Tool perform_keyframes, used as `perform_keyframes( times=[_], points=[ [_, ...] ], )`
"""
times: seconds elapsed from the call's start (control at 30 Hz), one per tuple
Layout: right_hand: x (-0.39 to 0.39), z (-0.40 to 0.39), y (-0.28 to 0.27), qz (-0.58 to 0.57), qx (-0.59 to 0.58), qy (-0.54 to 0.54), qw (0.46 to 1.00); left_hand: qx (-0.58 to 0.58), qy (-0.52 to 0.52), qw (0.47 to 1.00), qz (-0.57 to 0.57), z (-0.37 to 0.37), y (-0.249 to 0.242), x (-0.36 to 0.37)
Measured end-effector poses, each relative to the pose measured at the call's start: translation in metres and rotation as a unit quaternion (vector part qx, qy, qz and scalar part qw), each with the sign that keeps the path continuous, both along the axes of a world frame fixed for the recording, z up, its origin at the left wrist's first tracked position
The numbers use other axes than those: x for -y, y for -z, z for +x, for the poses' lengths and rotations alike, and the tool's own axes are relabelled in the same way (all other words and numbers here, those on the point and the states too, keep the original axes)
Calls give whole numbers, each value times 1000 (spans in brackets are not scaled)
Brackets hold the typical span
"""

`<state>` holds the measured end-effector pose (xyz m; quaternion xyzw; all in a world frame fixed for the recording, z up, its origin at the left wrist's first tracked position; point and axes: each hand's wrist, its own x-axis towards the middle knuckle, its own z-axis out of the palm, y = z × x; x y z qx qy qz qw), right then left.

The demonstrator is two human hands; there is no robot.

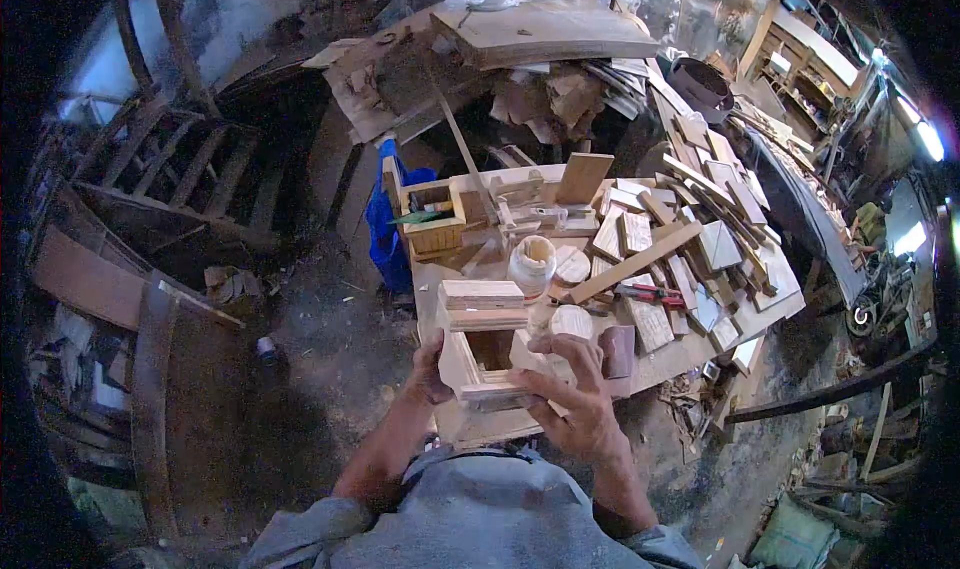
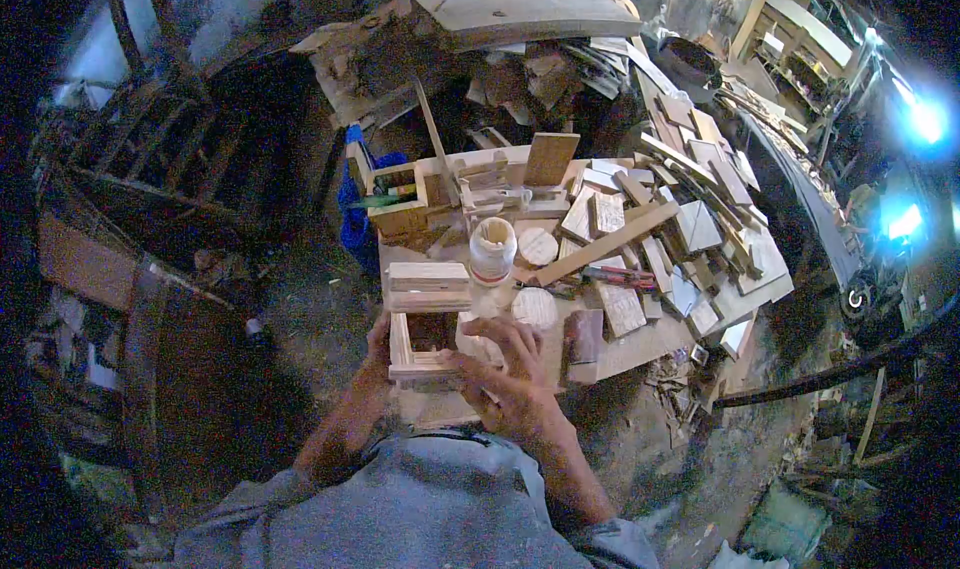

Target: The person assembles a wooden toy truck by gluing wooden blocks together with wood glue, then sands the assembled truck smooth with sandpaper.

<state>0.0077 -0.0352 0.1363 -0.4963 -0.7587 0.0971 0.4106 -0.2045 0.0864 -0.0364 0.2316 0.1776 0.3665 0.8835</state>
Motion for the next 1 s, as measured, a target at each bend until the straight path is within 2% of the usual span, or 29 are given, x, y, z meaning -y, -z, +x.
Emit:
perform_keyframes(
  times=[0.23,0.33,0.37,0.47,0.5,0.6,0.77,0.83,0.87,0.9,1.0],
  points=[
    [14,-16,-21,-8,118,19,993,26,25,999,1,8,6,-2],
    [17,-2,-15,-13,72,55,996,13,12,1000,-9,9,3,0],
    [18,7,-8,8,95,78,992,9,6,1000,-11,8,2,0],
    [23,19,12,-44,-43,80,995,-7,-11,1000,-21,5,-2,2],
    [26,21,7,-111,-98,72,986,-13,-17,999,-24,4,-5,3],
    [28,13,15,-70,-110,63,989,-35,-26,999,-30,0,-11,3],
    [26,-1,60,-48,-45,135,989,-27,3,1000,6,-8,-21,1],
    [20,-5,64,-29,-24,180,983,-110,-46,992,42,-7,-27,1],
    [17,-5,70,-25,-46,179,983,-151,-71,984,59,-5,-33,2],
    [15,-4,80,-22,-68,177,982,-186,-104,976,44,-3,-60,8],
    [7,-5,95,15,-112,160,981,-182,-56,982,13,-22,-80,9]
  ],
)
